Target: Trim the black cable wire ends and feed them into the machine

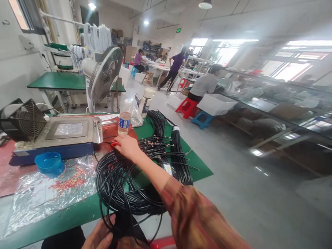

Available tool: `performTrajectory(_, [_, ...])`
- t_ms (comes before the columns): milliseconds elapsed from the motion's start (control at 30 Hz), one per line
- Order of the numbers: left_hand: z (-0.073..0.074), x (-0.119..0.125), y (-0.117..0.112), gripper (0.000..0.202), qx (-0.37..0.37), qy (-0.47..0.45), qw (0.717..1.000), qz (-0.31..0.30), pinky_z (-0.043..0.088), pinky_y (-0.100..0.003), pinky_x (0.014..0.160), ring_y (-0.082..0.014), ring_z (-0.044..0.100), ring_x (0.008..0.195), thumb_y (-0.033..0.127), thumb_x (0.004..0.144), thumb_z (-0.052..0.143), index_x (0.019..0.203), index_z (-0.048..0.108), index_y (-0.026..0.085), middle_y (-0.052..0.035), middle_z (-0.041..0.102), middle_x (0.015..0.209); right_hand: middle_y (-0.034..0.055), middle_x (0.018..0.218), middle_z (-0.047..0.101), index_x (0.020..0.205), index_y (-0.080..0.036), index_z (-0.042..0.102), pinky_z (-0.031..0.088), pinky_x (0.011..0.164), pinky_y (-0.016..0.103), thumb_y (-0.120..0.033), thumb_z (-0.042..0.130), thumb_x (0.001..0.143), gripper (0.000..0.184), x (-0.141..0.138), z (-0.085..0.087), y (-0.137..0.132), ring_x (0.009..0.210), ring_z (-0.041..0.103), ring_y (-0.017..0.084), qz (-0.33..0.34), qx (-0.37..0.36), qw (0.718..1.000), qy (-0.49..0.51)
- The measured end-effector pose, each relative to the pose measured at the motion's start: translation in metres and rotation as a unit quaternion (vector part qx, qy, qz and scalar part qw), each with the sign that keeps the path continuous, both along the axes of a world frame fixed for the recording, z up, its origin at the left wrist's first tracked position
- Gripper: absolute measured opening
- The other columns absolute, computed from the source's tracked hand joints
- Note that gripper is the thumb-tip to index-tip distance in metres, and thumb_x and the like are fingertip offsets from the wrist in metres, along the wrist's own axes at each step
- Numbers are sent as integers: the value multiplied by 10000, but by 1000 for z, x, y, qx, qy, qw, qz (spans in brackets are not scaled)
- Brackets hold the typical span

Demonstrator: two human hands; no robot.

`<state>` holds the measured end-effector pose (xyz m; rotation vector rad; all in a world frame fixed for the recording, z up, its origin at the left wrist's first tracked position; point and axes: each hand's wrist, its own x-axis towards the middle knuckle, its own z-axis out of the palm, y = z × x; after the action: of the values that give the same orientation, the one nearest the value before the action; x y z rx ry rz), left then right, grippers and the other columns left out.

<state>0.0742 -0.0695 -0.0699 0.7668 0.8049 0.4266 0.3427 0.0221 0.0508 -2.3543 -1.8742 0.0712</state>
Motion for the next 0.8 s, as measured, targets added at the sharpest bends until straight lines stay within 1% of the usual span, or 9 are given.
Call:
performTrajectory(67, [-5,2,3,447,-39,-33,999,-13,215,-494,1081,-368,378,1261,443,579,800,979,734,254,-85,670,1142,58,1075,651,1124,-209,581,433,839,276,-385,477,891,309,-3,5,-45,994,592,173,10,45,996,80])
performTrajectory(133, [-11,2,5,390,-85,-68,993,-41,207,-479,1088,-355,441,1220,486,591,773,942,743,320,-45,696,1090,42,971,678,1138,-212,570,449,800,288,-453,497,863,373,-9,1,-97,897,622,174,-5,19,985,170])
performTrajectory(233, [-19,2,8,376,-131,-91,984,-79,239,-437,1085,-337,477,1192,541,601,733,940,735,378,-10,689,1096,156,1140,613,1318,-136,425,430,889,406,-642,666,610,903,-29,-23,-160,1048,567,285,-18,-41,976,215])
performTrajectory(300, [-19,4,8,376,-137,-81,984,-85,264,-436,1077,-336,462,1205,530,597,737,939,736,373,-3,681,1112,228,1328,455,1383,-98,328,257,1028,544,-692,676,525,1101,-48,-43,-182,1239,394,374,-8,-39,981,190])
performTrajectory(400, [-12,11,8,375,-118,-54,989,-76,261,-484,1071,-351,403,1245,481,576,772,925,743,345,-6,683,1112,245,1444,263,1441,-125,187,44,1047,637,-724,659,494,1216,-77,-68,-186,1337,172,426,-15,-9,987,158])
performTrajectory(500, [3,18,11,510,-68,-26,993,-92,205,-534,1074,-352,241,1325,480,602,753,1071,690,291,-44,608,1240,257,1440,250,1450,-178,140,14,1011,686,-684,722,419,1288,-96,-82,-175,1323,148,472,-27,2,991,132])
performTrajectory(633, [29,23,14,512,27,20,992,-125,123,-539,1087,-319,147,1361,476,673,694,1137,649,266,-47,535,1325,206,1320,417,1443,-254,150,170,1004,656,-421,809,506,1158,-100,-86,-163,1213,364,436,-58,15,995,75])
performTrajectory(733, [49,24,13,472,56,7,991,-124,166,-513,1090,-309,262,1336,453,703,674,1149,635,303,-17,549,1314,157,1121,548,1454,-181,104,342,963,515,-213,707,657,1000,-90,-79,-158,1048,504,322,-68,16,996,63])
performTrajectory(800, [61,25,11,495,59,-2,991,-124,175,-489,1097,-300,286,1329,455,711,664,1181,613,305,-14,539,1326,160,1063,574,1444,-115,138,399,900,457,-210,666,679,934,-80,-73,-155,986,528,302,-47,2,996,70])
